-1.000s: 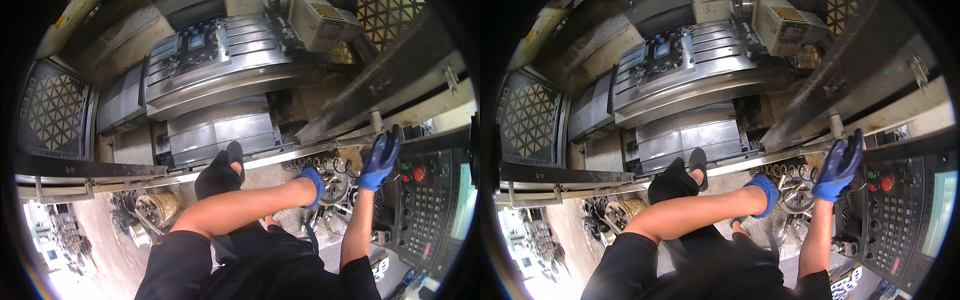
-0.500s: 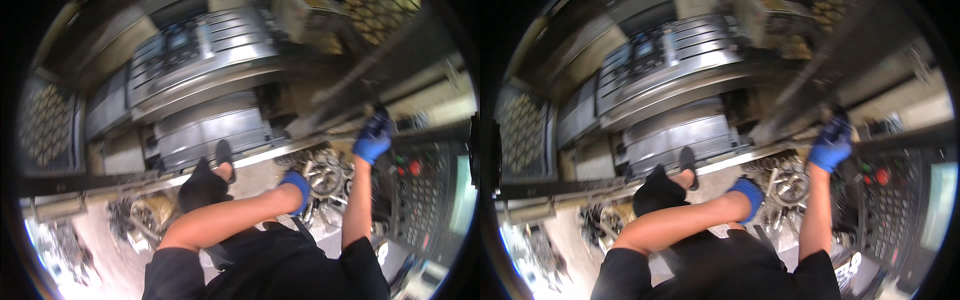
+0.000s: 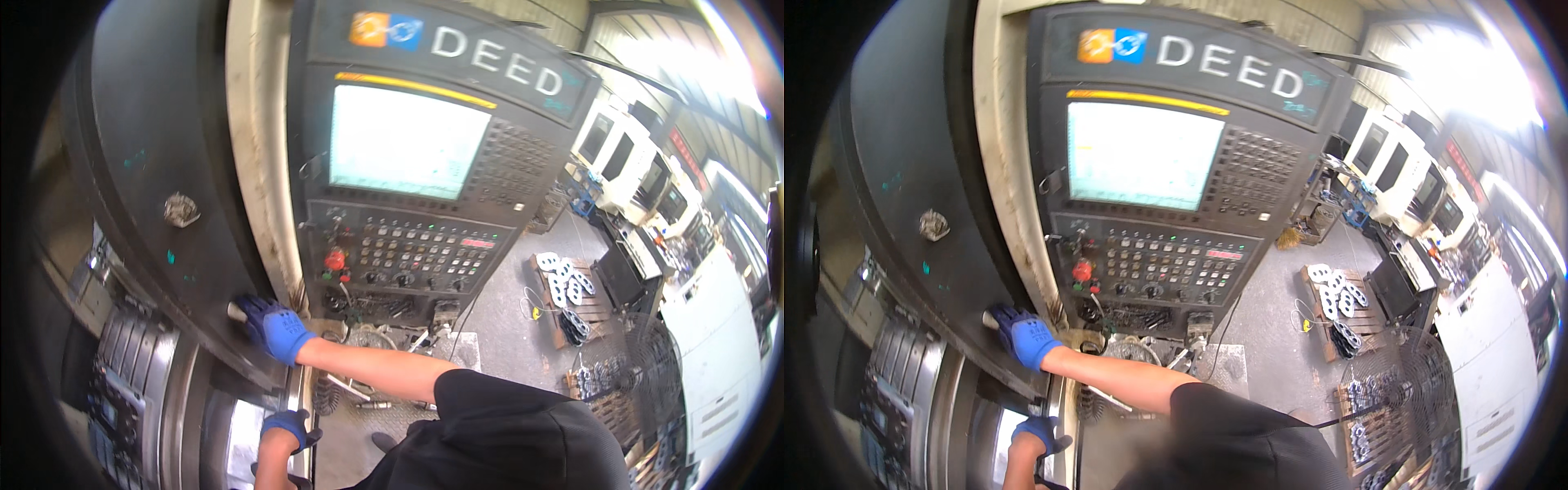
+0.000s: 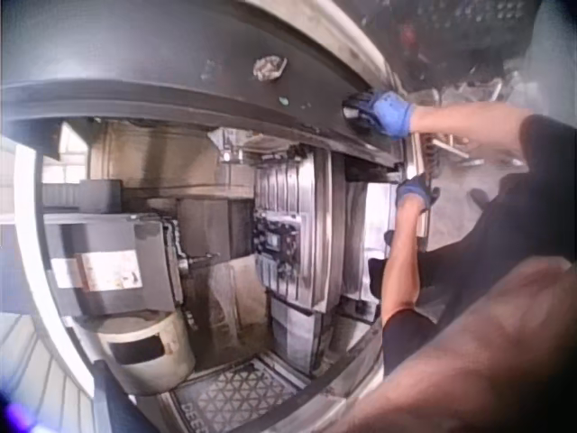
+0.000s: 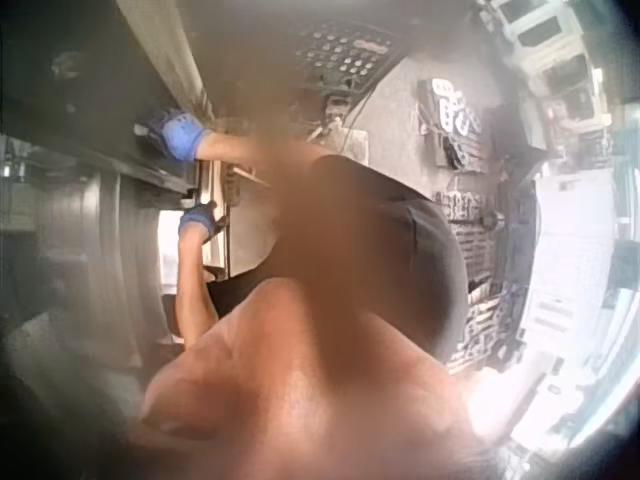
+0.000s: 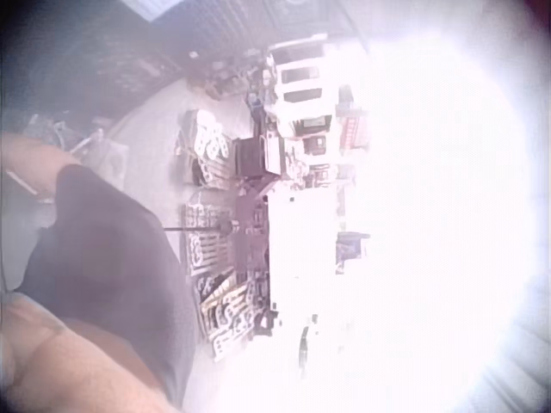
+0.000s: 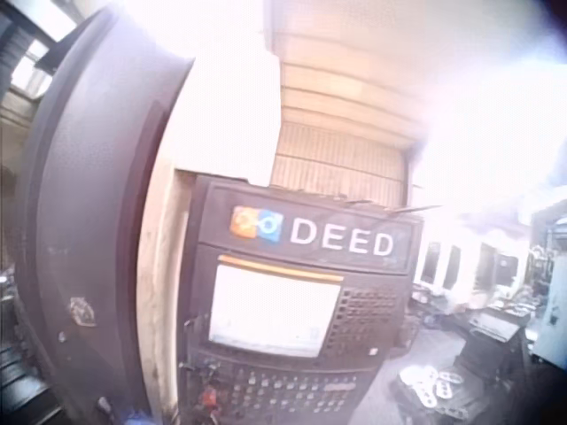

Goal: The person uses a caliper to measure various points on a black metal component mounted within a large industrial milling machine, then operates the control panel of the machine.

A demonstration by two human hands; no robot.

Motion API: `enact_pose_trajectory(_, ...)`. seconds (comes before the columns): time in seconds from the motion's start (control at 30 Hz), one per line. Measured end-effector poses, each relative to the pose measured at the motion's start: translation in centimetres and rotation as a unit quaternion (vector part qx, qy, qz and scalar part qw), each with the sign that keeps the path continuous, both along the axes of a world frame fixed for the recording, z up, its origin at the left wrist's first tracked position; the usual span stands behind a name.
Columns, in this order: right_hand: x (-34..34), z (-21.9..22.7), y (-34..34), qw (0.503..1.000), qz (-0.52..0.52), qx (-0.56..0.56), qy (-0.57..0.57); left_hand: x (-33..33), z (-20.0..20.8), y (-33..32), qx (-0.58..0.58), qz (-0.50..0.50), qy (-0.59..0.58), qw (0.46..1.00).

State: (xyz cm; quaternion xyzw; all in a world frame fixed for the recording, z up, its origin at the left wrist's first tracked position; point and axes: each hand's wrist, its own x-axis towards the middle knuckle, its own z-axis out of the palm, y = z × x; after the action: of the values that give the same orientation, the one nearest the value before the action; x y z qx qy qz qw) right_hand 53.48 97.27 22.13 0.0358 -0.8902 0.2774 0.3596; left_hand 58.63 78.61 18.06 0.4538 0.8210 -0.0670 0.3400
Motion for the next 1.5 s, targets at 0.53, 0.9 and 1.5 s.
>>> enact_pose_trajectory(0.53, 19.4, 36.5, 22.4, 0.711, 0.410, -0.565, 0.084, 0.1, -4.1, -1.5, 0.114, 0.040, -0.108, 0.987)
enact_pose_trajectory(0.9, 13.1, 41.0, 25.3, 0.929, 0.079, -0.334, 0.142, 6.3, 11.5, -11.8, 0.559, 0.235, -0.037, 0.795)
enact_pose_trajectory(1.5, 3.8, 4.0, -16.1, 0.752, 0.393, -0.394, -0.352, 20.8, -34.6, -29.3, 0.357, 0.923, -0.123, -0.072)
